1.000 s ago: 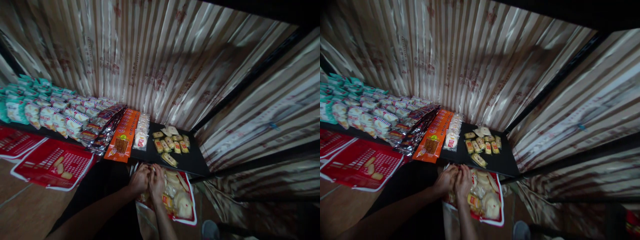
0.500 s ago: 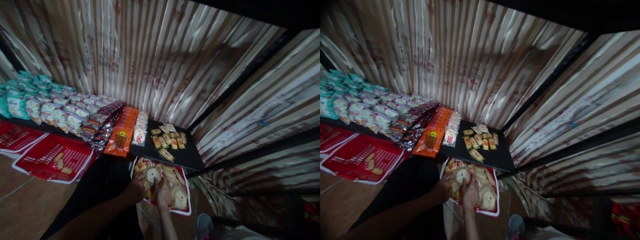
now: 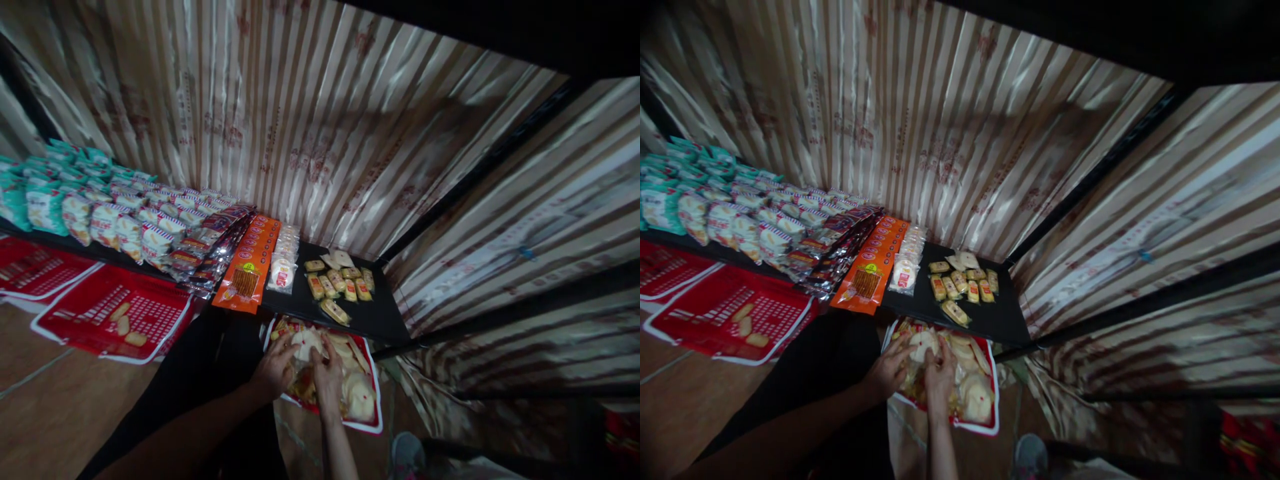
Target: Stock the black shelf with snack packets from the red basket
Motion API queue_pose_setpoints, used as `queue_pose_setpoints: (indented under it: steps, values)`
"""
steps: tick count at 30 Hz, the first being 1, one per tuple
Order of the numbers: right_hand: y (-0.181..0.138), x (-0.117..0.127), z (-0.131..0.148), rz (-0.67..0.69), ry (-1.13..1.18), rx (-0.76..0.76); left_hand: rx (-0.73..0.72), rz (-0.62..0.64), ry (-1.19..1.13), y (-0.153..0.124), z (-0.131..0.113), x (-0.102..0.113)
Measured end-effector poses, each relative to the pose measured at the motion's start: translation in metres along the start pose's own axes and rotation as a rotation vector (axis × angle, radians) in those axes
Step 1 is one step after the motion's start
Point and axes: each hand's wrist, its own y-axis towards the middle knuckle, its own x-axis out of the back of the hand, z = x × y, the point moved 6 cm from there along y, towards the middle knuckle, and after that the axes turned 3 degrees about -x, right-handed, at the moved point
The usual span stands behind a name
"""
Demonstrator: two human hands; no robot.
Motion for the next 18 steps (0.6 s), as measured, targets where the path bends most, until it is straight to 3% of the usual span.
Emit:
queue_pose_setpoints:
  steps: [6, 10, 18]
  values:
    - [0.004, -0.003, 0.000, 0.056, 0.127, -0.120, -0.093, -0.031, 0.014, -0.004, -0.003, 0.007]
    - [0.004, -0.009, 0.000, 0.148, 0.146, -0.169, -0.096, -0.135, 0.037, 0.002, -0.011, 0.025]
    - [-0.008, -0.025, 0.020, 0.394, 0.109, -0.152, 0.083, -0.122, 0.099, 0.032, -0.015, 0.072]
